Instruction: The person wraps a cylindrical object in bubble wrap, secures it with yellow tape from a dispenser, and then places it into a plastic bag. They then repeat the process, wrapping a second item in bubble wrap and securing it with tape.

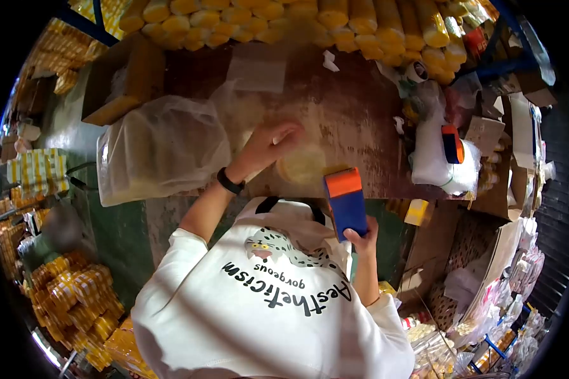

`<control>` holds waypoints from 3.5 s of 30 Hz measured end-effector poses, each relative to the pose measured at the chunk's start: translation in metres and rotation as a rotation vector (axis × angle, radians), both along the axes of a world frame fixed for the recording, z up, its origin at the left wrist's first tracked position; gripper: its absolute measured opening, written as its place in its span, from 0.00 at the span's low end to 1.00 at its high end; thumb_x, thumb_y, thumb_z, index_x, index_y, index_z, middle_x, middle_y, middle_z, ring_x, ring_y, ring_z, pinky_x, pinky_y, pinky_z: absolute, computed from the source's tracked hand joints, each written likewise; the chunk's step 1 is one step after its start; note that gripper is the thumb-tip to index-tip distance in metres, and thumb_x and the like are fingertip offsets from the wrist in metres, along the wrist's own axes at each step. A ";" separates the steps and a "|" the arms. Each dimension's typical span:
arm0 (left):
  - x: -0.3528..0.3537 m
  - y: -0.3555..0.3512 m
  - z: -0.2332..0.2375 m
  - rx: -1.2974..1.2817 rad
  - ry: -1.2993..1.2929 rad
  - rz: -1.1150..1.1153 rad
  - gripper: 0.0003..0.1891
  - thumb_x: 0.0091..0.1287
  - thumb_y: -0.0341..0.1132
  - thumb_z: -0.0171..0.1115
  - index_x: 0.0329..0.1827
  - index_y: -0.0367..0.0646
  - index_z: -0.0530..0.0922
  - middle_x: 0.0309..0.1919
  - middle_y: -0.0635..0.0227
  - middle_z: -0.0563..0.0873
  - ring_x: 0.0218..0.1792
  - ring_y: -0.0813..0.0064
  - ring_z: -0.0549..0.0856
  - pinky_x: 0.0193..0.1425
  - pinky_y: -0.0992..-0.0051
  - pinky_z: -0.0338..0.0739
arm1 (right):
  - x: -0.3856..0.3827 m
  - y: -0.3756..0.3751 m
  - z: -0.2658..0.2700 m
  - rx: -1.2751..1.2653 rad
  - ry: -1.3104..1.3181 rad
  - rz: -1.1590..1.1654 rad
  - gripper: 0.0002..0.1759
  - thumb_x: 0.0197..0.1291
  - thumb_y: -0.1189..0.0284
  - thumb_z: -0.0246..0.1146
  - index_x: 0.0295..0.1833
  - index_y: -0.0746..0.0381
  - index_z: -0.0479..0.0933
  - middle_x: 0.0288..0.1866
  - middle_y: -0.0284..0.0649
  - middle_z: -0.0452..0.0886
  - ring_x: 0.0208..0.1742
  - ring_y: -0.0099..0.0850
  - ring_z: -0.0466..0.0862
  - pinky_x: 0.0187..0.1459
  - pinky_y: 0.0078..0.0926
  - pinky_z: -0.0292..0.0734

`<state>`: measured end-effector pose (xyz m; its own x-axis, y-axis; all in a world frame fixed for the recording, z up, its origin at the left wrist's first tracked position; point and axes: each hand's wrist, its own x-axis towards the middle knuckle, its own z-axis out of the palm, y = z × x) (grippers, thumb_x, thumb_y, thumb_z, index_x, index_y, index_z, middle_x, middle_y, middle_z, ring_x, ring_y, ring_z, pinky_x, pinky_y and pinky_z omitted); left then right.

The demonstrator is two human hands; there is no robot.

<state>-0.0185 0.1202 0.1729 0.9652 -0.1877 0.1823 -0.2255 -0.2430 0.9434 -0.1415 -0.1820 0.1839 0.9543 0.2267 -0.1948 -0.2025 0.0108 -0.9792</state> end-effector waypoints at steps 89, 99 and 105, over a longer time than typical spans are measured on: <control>-0.021 -0.003 -0.057 0.079 0.021 -0.234 0.48 0.46 0.34 0.76 0.71 0.42 0.57 0.66 0.57 0.68 0.66 0.63 0.70 0.70 0.67 0.63 | -0.035 0.063 -0.047 -0.252 0.235 -0.296 0.20 0.53 0.64 0.71 0.40 0.72 0.80 0.24 0.34 0.79 0.28 0.15 0.72 0.31 0.18 0.71; 0.097 -0.018 -0.023 0.618 0.230 -0.263 0.45 0.55 0.65 0.64 0.69 0.44 0.66 0.64 0.56 0.72 0.65 0.59 0.71 0.65 0.65 0.68 | 0.062 0.103 -0.057 -0.282 0.129 -0.279 0.26 0.55 0.56 0.69 0.38 0.73 0.80 0.27 0.38 0.82 0.29 0.21 0.77 0.34 0.23 0.74; 0.148 -0.001 -0.040 0.506 0.374 -0.189 0.35 0.54 0.63 0.65 0.55 0.44 0.78 0.51 0.60 0.82 0.54 0.64 0.81 0.57 0.69 0.73 | 0.115 0.119 -0.028 -0.384 0.320 -0.182 0.31 0.54 0.49 0.68 0.37 0.73 0.81 0.27 0.40 0.82 0.30 0.25 0.81 0.35 0.23 0.75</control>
